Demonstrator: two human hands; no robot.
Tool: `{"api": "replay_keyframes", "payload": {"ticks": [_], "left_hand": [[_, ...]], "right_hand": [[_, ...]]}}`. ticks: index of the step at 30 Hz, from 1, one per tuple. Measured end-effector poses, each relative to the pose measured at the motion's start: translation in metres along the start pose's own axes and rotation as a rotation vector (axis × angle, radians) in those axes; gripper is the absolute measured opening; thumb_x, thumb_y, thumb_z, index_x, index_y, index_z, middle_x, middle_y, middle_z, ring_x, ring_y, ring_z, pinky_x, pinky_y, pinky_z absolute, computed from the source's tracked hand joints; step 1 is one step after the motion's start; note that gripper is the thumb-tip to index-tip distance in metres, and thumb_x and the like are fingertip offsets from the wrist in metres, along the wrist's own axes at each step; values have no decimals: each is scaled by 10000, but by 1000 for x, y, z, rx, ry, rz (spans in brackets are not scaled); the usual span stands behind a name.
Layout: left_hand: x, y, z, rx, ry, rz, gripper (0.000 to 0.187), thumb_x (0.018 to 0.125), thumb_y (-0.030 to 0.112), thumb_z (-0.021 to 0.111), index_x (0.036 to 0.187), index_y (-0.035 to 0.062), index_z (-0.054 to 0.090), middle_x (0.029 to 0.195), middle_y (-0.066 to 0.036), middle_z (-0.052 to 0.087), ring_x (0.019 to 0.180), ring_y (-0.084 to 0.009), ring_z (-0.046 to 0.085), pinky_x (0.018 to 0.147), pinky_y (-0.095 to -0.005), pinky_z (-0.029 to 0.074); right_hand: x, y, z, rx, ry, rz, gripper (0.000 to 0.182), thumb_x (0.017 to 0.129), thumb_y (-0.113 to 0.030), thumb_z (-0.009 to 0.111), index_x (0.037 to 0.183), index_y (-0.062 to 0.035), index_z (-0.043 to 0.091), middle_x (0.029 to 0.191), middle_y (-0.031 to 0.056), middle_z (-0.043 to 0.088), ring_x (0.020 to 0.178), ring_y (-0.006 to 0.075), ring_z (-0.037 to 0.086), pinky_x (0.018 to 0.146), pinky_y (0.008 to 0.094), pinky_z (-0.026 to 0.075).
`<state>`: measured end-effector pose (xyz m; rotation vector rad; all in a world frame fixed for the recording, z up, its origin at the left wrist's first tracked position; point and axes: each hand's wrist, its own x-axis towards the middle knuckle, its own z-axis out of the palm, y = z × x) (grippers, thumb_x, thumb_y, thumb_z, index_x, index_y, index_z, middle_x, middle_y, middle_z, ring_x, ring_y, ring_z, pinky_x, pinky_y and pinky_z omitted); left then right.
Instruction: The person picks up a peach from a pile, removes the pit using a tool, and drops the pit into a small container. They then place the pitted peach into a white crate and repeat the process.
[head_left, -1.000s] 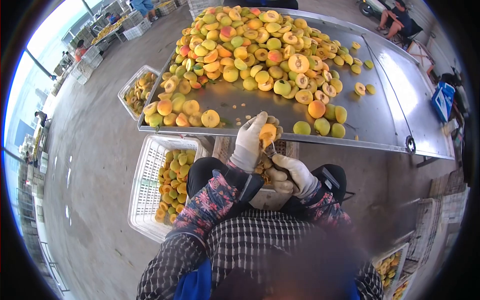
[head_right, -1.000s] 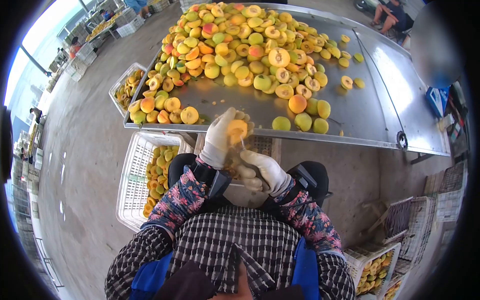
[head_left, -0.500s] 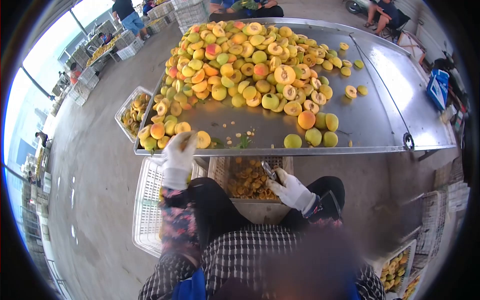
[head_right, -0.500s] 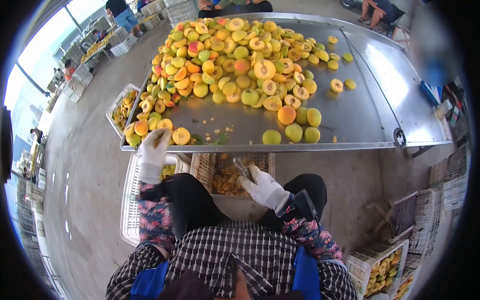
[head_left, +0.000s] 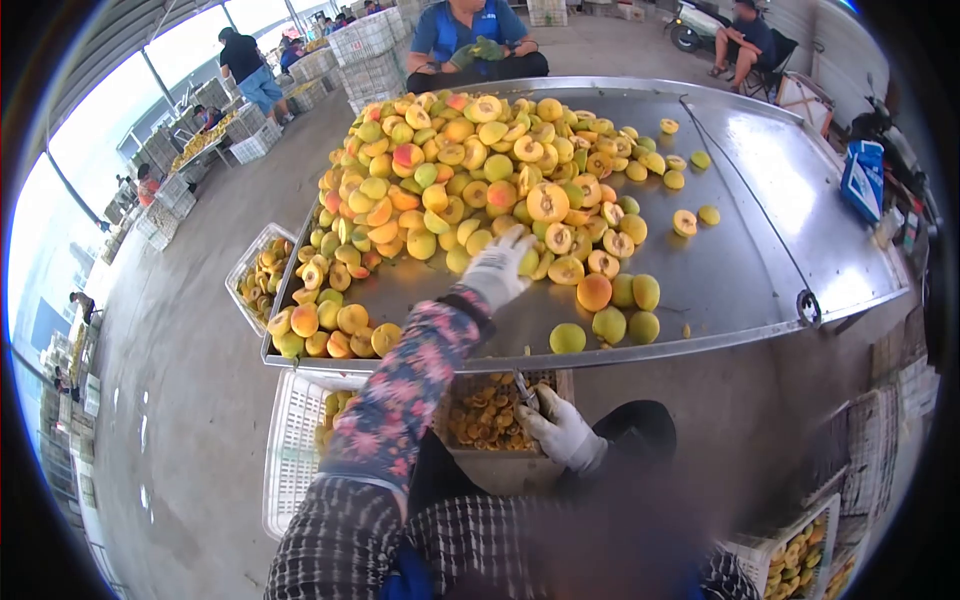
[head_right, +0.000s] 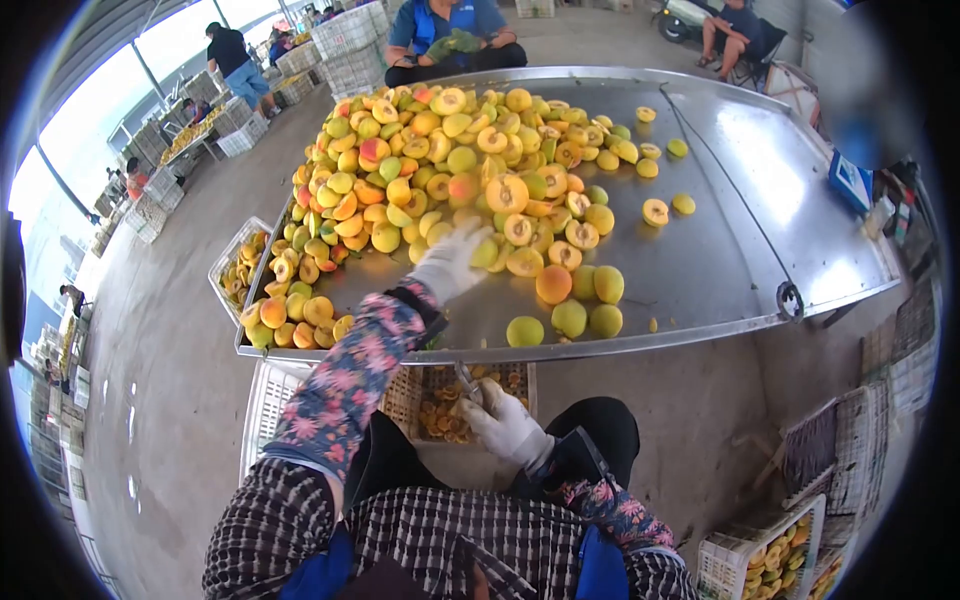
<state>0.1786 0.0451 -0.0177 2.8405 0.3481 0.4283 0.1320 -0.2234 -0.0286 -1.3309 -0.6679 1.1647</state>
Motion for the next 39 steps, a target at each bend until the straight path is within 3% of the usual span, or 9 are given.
{"api": "replay_keyframes", "payload": {"ticks": [3, 7, 10, 13, 16, 18, 20, 22, 39], "left_hand": [[19, 4, 23, 173, -172, -140, 604, 775, 227, 663, 1346, 154, 480, 1390, -168, 445, 1256, -343, 457, 1045, -403, 398], [17, -7, 29, -34, -95, -193, 557, 804, 194, 653, 1337, 192, 490, 1332, -108, 508, 1215, -257, 505, 997, -448, 439], [-10, -5, -7, -1208, -85, -419, 497, 839, 210, 612, 1313, 105, 503, 1232, -137, 580, 1150, -284, 562, 964, -456, 457], [-68, 20, -48, -2211, -43, -394, 462, 907, 290, 578, 1312, 81, 499, 1246, -142, 576, 1122, -288, 578, 927, -489, 476], [-111, 44, -60, -2326, 127, -492, 493, 941, 409, 548, 1324, 102, 492, 1263, -136, 571, 1132, -318, 567, 920, -521, 474], [-134, 58, -55, -2120, 267, -519, 545, 960, 496, 499, 1333, 99, 476, 1241, -125, 577, 1102, -318, 573, 891, -486, 497], [-146, 71, -55, -2032, 373, -597, 543, 970, 503, 478, 1332, 98, 473, 1220, -119, 582, 1083, -309, 576, 873, -465, 508], [-152, 80, -57, -2052, 410, -566, 543, 982, 500, 457, 1297, 58, 473, 1169, -126, 582, 1051, -269, 581, 865, -420, 511], [-168, 103, -50, -1960, 635, -599, 455, 1029, 393, 398, 1134, -31, 526, 1054, -166, 610, 983, -259, 610, 895, -379, 519]], "right_hand": [[-2, -3, -2, 12, -17, 41, 135, 968, -170, 546, 1022, -56, 497, 704, -28, 501, 548, 31, 433, 489, 214, 372], [-4, -5, -1, 26, -1, -17, 120, 964, -161, 542, 1007, -59, 493, 725, -25, 503, 566, 40, 445, 503, 221, 384], [1, 6, -3, -28, 24, -113, 100, 963, -144, 531, 991, -59, 487, 729, -22, 495, 581, 52, 457, 519, 228, 393], [5, 6, -1, -69, 65, -215, 188, 947, -124, 541, 1095, -13, 507, 802, 30, 563, 676, 93, 522, 595, 259, 446], [7, -19, 7, -274, 148, -420, 227, 929, -88, 558, 1130, 3, 502, 842, 94, 606, 696, 183, 591, 624, 334, 480], [16, -24, 3, -1132, 331, -1163, 268, 923, -114, 573, 1145, 10, 489, 851, 175, 613, 710, 324, 614, 611, 393, 481], [19, -25, 17, -770, 209, -687, 275, 921, -154, 575, 1107, 15, 463, 794, 238, 601, 713, 433, 593, 578, 463, 461], [16, -46, 30, -758, 178, -516, 262, 924, -172, 569, 1068, 13, 452, 769, 253, 606, 708, 443, 601, 567, 489, 451], [11, -29, 50, -913, 173, -419, 340, 963, -254, 524, 1098, 34, 402, 767, 300, 611, 709, 470, 607, 564, 529, 453]]}}
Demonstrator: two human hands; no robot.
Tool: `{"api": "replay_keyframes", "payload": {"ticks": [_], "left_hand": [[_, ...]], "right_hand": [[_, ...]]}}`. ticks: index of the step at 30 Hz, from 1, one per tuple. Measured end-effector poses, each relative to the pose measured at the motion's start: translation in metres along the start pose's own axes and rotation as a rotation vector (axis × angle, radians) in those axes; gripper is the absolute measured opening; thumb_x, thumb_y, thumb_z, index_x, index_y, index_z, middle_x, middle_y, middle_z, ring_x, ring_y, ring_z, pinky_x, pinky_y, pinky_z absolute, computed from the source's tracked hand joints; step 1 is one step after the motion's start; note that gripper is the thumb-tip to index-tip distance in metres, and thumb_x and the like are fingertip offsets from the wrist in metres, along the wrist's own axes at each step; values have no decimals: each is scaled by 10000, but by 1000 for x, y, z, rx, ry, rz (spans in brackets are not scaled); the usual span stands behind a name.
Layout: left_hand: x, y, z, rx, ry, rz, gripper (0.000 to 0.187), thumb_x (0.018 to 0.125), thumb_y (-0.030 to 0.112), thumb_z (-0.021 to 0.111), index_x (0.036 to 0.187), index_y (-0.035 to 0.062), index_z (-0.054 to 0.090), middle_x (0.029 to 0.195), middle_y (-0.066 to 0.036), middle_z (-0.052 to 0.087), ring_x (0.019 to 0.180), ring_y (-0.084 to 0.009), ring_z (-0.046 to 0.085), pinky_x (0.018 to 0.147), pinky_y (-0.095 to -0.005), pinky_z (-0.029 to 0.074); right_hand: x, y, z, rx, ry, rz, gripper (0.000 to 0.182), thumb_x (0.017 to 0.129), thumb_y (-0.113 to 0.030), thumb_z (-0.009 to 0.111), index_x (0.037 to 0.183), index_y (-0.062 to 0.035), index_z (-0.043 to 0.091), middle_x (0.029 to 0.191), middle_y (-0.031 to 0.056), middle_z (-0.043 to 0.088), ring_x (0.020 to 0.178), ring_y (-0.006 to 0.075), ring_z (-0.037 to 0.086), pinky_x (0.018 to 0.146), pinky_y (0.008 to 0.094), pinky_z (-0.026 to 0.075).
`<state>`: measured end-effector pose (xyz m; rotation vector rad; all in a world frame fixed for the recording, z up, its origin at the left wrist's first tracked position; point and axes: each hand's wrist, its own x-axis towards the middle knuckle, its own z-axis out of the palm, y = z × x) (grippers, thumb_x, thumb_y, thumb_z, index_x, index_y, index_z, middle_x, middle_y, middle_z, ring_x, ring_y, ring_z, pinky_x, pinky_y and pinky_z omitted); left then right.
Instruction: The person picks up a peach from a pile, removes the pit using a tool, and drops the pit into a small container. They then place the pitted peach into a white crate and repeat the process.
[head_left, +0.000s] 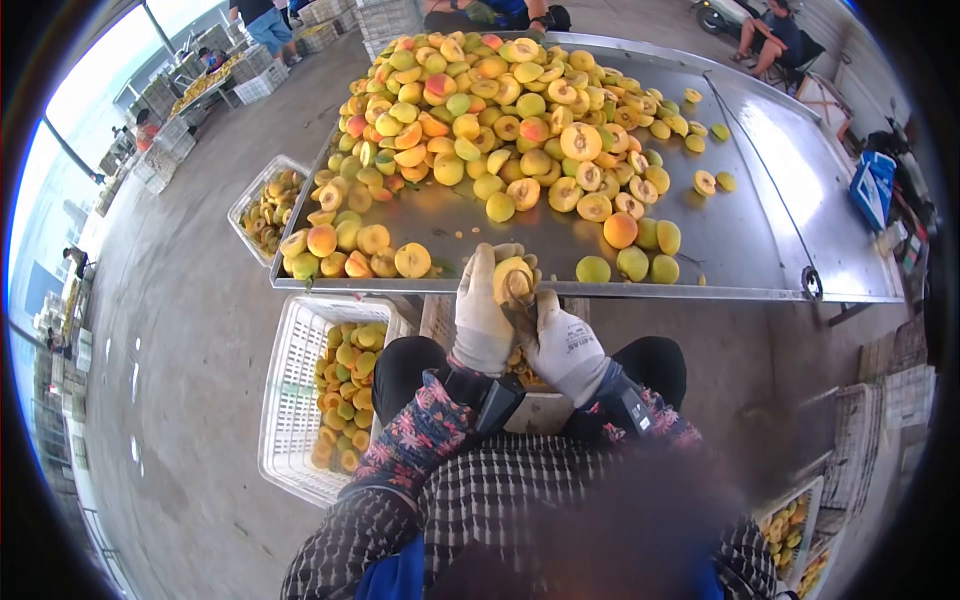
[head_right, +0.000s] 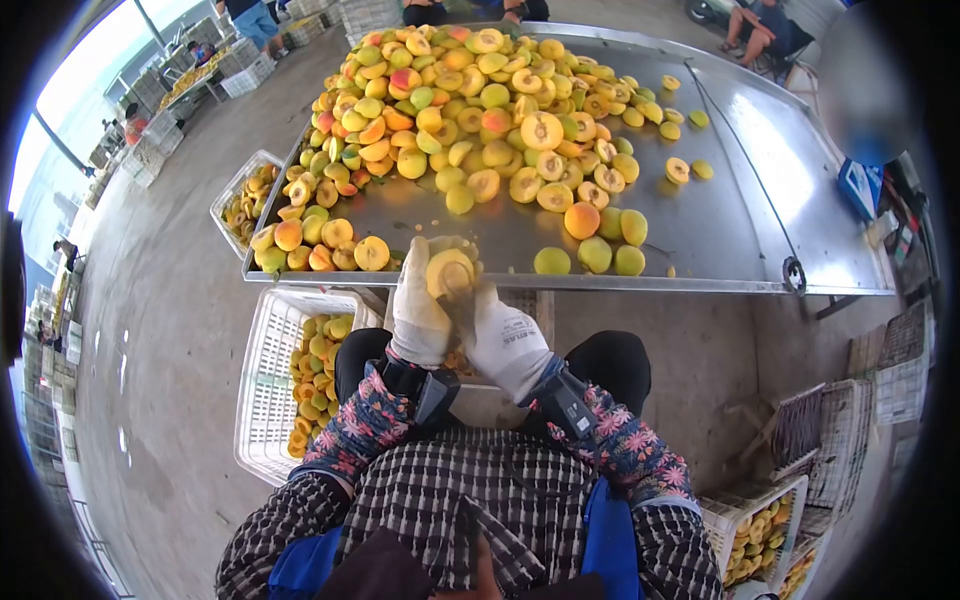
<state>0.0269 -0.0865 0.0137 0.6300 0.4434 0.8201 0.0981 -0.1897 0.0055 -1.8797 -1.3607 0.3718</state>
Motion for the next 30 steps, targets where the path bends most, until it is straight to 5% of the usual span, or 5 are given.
{"api": "replay_keyframes", "payload": {"ticks": [13, 15, 18, 25, 30], "left_hand": [[5, 9, -3, 223, -60, -49, 498, 1007, 434, 429, 1062, -40, 573, 989, -171, 650, 877, -267, 658, 797, -360, 544], [8, 9, -7, 231, -94, -50, 533, 1002, 464, 424, 1037, -40, 593, 967, -171, 656, 865, -257, 662, 769, -342, 546], [16, 16, -7, 427, -174, -86, 585, 993, 503, 415, 1021, -46, 614, 906, -167, 671, 832, -239, 669, 729, -311, 542], [23, 23, -5, 615, -262, -134, 632, 996, 500, 382, 895, -58, 660, 816, -160, 687, 718, -223, 677, 706, -300, 533], [33, 17, -7, 477, -250, -299, 570, 981, 487, 417, 862, -26, 633, 811, -145, 667, 679, -266, 667, 651, -353, 539]], "right_hand": [[-6, 17, 13, 433, -6, -186, 323, 961, -232, 530, 1150, 13, 435, 750, 257, 609, 695, 436, 606, 591, 490, 455], [1, 26, 5, -12, 39, -452, 343, 954, -231, 533, 1203, -13, 444, 732, 238, 618, 684, 411, 623, 617, 474, 469], [6, 23, -18, 202, -247, -29, 387, 936, -230, 548, 1251, -40, 428, 760, 235, 632, 711, 406, 635, 623, 469, 478], [-7, 14, -8, 259, -171, -49, 380, 961, -227, 519, 1253, -14, 404, 802, 263, 626, 742, 442, 620, 619, 472, 477], [-7, 37, 21, 815, -174, 61, 293, 995, -285, 517, 1156, -43, 479, 673, 16, 537, 492, 180, 502, 466, 356, 413]]}}
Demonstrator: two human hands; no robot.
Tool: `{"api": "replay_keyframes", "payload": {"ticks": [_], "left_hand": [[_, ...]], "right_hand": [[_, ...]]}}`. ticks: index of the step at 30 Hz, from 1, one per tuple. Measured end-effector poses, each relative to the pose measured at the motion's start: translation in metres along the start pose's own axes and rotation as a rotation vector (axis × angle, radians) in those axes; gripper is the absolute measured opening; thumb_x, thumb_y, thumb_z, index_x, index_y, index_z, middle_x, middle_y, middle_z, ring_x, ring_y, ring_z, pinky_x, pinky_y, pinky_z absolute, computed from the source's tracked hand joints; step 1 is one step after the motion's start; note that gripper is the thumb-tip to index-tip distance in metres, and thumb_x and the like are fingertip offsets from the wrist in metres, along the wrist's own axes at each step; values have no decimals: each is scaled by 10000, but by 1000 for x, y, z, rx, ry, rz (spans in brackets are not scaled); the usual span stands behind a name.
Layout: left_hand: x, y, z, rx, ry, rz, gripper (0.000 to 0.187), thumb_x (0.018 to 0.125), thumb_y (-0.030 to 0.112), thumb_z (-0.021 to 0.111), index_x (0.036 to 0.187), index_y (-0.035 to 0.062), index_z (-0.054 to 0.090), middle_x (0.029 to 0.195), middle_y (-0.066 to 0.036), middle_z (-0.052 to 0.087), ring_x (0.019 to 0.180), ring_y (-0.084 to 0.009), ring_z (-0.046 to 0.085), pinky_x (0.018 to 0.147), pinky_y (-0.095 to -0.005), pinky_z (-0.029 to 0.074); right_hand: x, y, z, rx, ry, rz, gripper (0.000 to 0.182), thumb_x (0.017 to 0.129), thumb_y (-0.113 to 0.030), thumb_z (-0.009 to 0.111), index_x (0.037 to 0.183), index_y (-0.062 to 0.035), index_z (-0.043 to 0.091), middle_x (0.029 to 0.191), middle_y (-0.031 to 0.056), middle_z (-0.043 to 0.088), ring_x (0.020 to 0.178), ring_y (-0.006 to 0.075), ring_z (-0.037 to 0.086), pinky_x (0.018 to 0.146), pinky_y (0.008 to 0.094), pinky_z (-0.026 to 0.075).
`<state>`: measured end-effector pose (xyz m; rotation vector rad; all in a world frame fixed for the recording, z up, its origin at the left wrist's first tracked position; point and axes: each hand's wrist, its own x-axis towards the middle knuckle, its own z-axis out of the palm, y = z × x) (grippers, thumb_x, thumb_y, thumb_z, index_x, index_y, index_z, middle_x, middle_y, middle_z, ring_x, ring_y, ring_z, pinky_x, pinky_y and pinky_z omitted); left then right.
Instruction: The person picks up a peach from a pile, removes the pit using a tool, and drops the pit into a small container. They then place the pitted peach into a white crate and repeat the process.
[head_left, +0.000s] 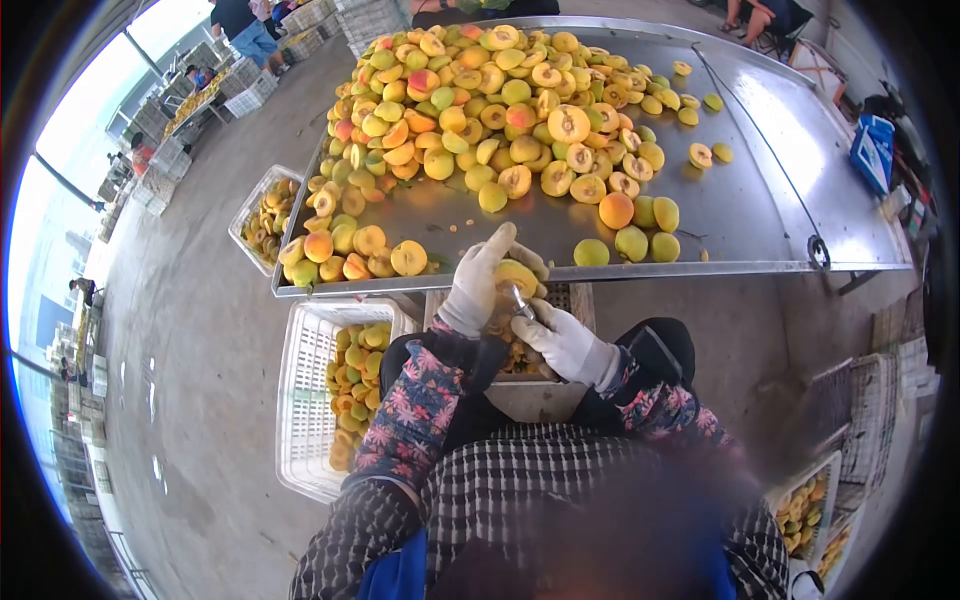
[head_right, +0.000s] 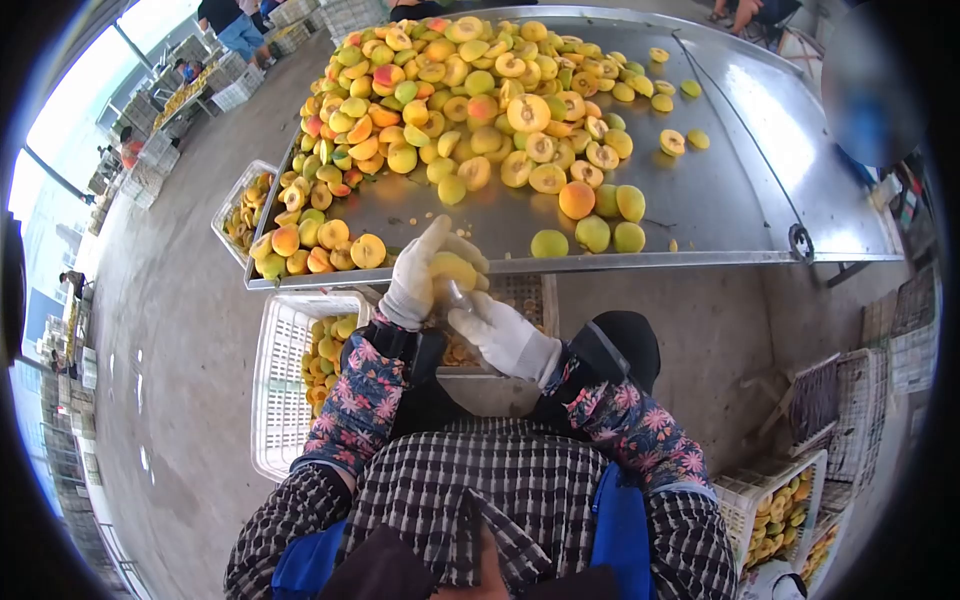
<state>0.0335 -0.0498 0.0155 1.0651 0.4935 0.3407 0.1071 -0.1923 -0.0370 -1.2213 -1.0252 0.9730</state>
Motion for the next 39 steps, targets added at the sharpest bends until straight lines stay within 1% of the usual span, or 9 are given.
{"api": "replay_keyframes", "payload": {"ticks": [2, 11, 18, 23, 25, 27, 29, 36, 39], "left_hand": [[2, -5, 5, -189, 55, -56, 523, 967, 489, 450, 863, 4, 616, 814, -137, 658, 667, -283, 663, 624, -375, 541], [9, -13, 14, -550, 43, -129, 401, 924, 478, 545, 942, 80, 587, 894, -124, 653, 694, -321, 671, 600, -425, 567], [9, -17, 9, -697, -24, -204, 355, 914, 435, 581, 965, 84, 585, 910, -116, 649, 773, -322, 664, 656, -431, 567], [-10, 7, -1, -482, 258, 47, 374, 961, 413, 524, 947, 42, 568, 873, -136, 647, 759, -322, 662, 685, -409, 557], [-20, 16, -42, -161, 356, 289, 361, 957, 366, 565, 1079, 26, 568, 919, -140, 662, 752, -280, 667, 693, -379, 560], [-30, 18, -121, 683, 557, 516, 299, 910, 232, 640, 1133, 35, 607, 960, -86, 674, 855, -211, 652, 754, -349, 523], [-53, 59, -110, 985, 724, 57, 323, 865, 232, 665, 1118, 33, 647, 1106, -104, 655, 1058, -268, 600, 893, -369, 476], [38, 55, -99, 1495, 411, 518, 553, 822, 337, 686, 1273, 48, 549, 1258, -188, 570, 1163, -332, 544, 979, -405, 433], [99, 40, -68, 1457, 290, 395, 586, 819, 336, 678, 1329, 106, 505, 1357, -162, 493, 1214, -335, 513, 1011, -390, 422]], "right_hand": [[-6, -32, -1, 437, -107, 471, 246, 998, -309, 514, 1088, -80, 509, 649, -18, 500, 450, 135, 457, 405, 298, 373], [-7, -22, -16, 985, -255, 543, 385, 1006, -449, 436, 1037, -80, 543, 609, -38, 386, 398, 74, 295, 363, 219, 233], [-18, -18, -27, 1127, -407, 461, 377, 1007, -438, 434, 1046, -83, 555, 601, -23, 405, 388, 90, 327, 356, 235, 266], [-19, -17, -39, 815, -210, 470, 325, 1002, -386, 473, 1073, -79, 549, 607, -6, 447, 392, 100, 383, 369, 240, 316], [-22, -22, -41, 462, -82, 520, 299, 996, -354, 500, 1096, -75, 541, 614, -4, 465, 394, 100, 398, 379, 242, 344], [-25, -16, -39, 38, -69, 499, 320, 969, -288, 535, 1175, -47, 494, 642, 58, 546, 469, 143, 509, 436, 270, 414], [-30, 0, -36, -557, -46, 317, 383, 960, -267, 521, 1257, -37, 447, 739, 158, 619, 600, 276, 616, 562, 379, 495], [-27, 9, -35, -855, -120, 328, 469, 955, -262, 469, 1387, -105, 375, 928, 219, 643, 874, 405, 625, 809, 483, 484], [-25, 8, -36, -868, -147, 339, 470, 953, -258, 476, 1389, -115, 376, 941, 225, 636, 894, 397, 623, 814, 476, 481]]}}
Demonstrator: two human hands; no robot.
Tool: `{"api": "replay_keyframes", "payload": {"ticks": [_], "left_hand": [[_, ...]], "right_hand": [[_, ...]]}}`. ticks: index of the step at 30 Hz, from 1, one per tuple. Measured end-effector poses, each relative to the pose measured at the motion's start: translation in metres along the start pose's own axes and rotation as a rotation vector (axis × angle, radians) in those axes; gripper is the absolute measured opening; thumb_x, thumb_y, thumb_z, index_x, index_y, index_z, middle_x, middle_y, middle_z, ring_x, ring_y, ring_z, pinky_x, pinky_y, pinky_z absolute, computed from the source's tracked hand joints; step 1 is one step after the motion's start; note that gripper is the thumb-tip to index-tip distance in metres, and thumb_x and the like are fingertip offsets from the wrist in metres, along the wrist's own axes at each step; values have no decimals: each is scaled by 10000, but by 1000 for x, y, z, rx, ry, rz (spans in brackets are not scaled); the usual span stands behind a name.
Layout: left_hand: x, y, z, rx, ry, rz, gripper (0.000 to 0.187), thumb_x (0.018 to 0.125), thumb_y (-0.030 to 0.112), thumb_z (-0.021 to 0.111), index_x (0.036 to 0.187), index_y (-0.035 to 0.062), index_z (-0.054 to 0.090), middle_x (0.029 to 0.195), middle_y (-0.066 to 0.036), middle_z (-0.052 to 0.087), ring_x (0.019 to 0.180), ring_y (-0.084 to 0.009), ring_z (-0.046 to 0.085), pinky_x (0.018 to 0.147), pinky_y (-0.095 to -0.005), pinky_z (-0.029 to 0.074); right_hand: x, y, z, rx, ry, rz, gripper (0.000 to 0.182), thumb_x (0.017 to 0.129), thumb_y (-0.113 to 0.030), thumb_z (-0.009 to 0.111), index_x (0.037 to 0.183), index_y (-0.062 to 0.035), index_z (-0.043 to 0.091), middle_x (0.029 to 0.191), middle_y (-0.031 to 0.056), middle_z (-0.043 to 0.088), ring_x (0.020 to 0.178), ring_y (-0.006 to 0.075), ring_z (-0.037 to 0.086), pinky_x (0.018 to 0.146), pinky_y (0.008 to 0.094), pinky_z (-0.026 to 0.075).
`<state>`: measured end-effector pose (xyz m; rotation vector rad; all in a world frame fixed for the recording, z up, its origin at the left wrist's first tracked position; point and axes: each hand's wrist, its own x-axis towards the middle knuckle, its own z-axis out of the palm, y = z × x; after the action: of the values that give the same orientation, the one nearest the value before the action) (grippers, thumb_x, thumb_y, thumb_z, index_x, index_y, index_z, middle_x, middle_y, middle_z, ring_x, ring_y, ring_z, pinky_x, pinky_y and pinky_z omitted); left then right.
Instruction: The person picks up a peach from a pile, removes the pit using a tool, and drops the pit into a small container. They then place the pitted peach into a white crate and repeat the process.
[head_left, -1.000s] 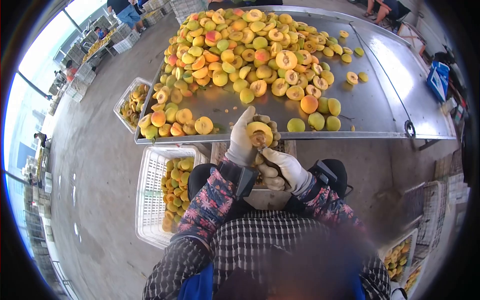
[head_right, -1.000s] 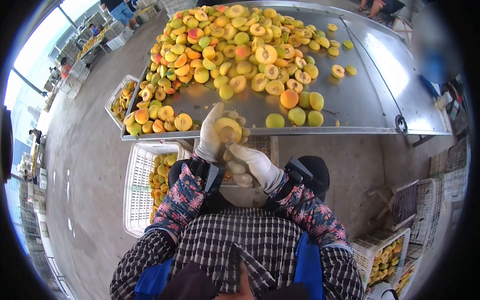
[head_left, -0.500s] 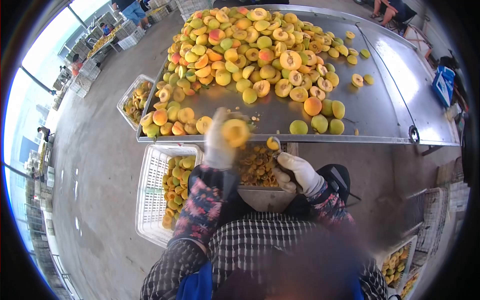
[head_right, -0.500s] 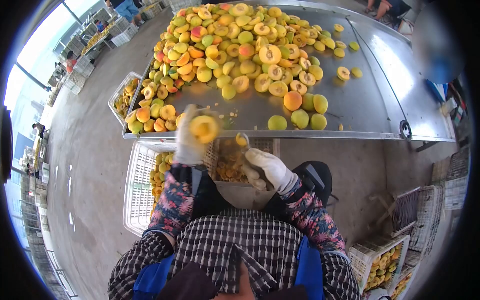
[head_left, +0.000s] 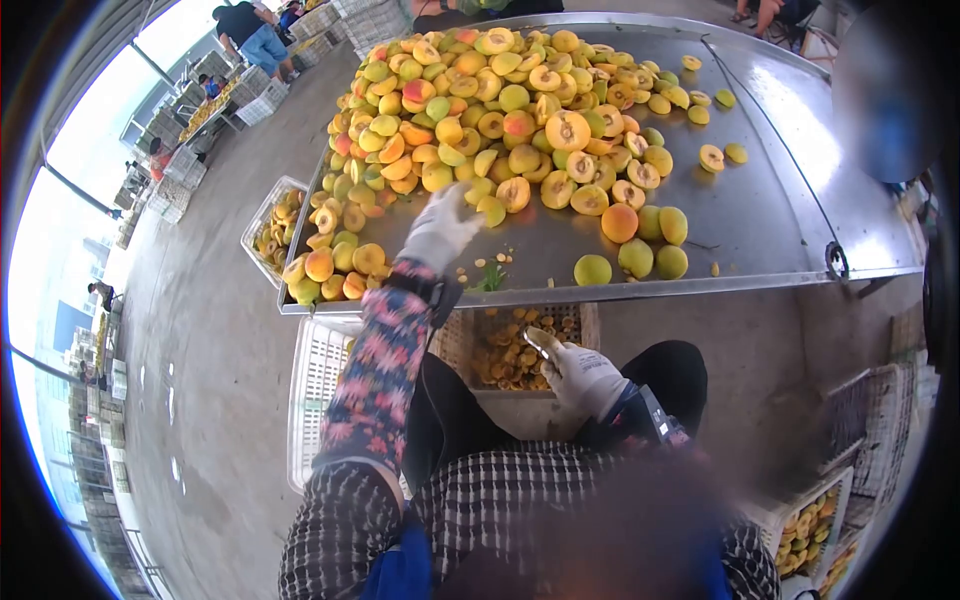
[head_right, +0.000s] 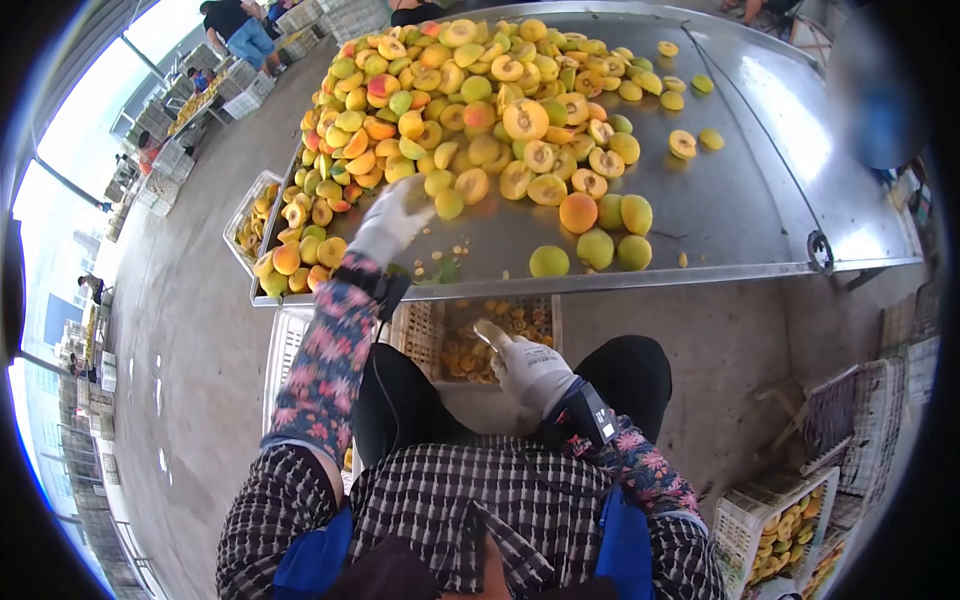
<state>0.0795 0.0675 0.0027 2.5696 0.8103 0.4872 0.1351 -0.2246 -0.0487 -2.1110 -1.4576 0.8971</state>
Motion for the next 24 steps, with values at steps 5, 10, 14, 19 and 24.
{"api": "replay_keyframes", "payload": {"ticks": [5, 10, 14, 19, 24], "left_hand": [[44, -5, 60, 181, -152, -52, 575, 807, 316, 674, 1318, 110, 512, 1372, -183, 472, 1179, -342, 540, 983, -405, 443], [48, -23, 60, 29, -255, -178, 541, 797, 278, 646, 1290, 98, 514, 1211, -201, 589, 1087, -321, 610, 936, -394, 484], [1, -7, 11, -1661, -224, -517, 388, 867, 250, 549, 1216, 80, 545, 1109, -163, 627, 963, -325, 628, 873, -480, 516], [-79, 13, -1, -2174, -61, -461, 437, 986, 402, 437, 1250, 65, 528, 1201, -147, 582, 1025, -325, 592, 869, -490, 524], [-116, 50, 2, -2000, 171, -457, 497, 1008, 484, 381, 1217, 62, 542, 1108, -115, 593, 981, -251, 596, 848, -383, 517]], "right_hand": [[1, -7, -5, 57, -60, -2, 473, 951, -245, 486, 1396, -133, 370, 950, 230, 639, 895, 401, 624, 809, 480, 478], [-7, -19, -14, 176, -23, -36, 518, 946, -230, 510, 1417, -100, 334, 984, 254, 637, 924, 430, 613, 806, 476, 475], [1, -8, 5, 326, 203, -190, 530, 928, -198, 547, 1396, -53, 347, 1008, 290, 624, 955, 449, 602, 794, 464, 476], [3, -38, -9, 433, 318, -281, 445, 922, -179, 564, 1304, -13, 408, 978, 283, 621, 901, 453, 613, 748, 462, 484], [10, -68, -22, 347, 371, -330, 413, 923, -191, 575, 1268, -20, 427, 894, 229, 623, 767, 421, 624, 664, 456, 488]]}}
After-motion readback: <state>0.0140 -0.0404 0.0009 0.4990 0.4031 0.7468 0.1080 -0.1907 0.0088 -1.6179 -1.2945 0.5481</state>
